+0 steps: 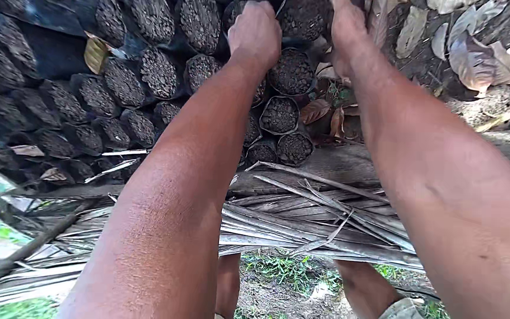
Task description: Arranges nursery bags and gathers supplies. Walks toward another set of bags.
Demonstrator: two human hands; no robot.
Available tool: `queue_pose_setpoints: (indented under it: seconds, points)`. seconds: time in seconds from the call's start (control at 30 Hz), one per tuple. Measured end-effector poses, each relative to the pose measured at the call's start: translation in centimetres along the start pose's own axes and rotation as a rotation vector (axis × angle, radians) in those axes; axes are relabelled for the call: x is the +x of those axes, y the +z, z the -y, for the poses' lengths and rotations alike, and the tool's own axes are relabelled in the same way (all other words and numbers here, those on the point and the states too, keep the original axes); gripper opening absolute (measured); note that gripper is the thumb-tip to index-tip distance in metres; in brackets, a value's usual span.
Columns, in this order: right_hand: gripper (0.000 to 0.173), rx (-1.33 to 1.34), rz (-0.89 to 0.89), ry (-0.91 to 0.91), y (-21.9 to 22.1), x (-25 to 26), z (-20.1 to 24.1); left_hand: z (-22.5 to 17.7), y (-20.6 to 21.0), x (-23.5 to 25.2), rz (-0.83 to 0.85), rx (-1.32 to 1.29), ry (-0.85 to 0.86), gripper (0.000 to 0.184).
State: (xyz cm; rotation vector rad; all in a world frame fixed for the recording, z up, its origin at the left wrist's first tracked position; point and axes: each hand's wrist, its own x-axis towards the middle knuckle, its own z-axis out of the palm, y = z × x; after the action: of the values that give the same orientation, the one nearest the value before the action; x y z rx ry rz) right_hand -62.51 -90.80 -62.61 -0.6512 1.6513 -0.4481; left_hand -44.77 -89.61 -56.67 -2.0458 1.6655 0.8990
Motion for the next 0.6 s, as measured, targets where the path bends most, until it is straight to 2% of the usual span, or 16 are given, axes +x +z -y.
queue_pose_setpoints:
  seconds: [0.13, 0.23, 0.3, 0.37, 0.47, 0.53, 0.6]
  points:
    - [0.038, 0.120, 0.024, -0.023, 2.2, 2.9, -2.2, -0.1, 0.5, -0.3, 0.034, 0.090, 0.112, 0.032]
    - [0.036, 0.153, 0.013, 0.002, 3.5, 2.2, -2.9, 0.3, 0.6, -0.9, 0.050, 0.129, 0.121, 0.029]
    - [0.032, 0.087, 0.034, 0.016, 4.1, 0.4, -2.2, 0.4, 0.3, -1.0, 0.087, 0.153, 0.109, 0.029]
    - [0.035, 0.001, 0.009, 0.013, 4.7, -1.7, -1.6, 0.8, 0.4, -1.0, 0.070, 0.123, 0.091, 0.028]
    - [0.040, -0.023, -0.068, -0.018, 5.8, -1.6, -1.2, 1.3, 0.8, -0.4, -0.014, 0.122, 0.090, 0.028]
    - [0.035, 0.014, -0.104, -0.032, 6.1, -1.5, -1.8, 1.0, 1.3, -0.3, -0.018, 0.134, 0.095, 0.028]
    - [0.033, 0.048, -0.038, -0.025, 5.6, -1.1, -1.2, 0.6, 0.7, 0.0, -0.003, 0.159, 0.078, 0.031]
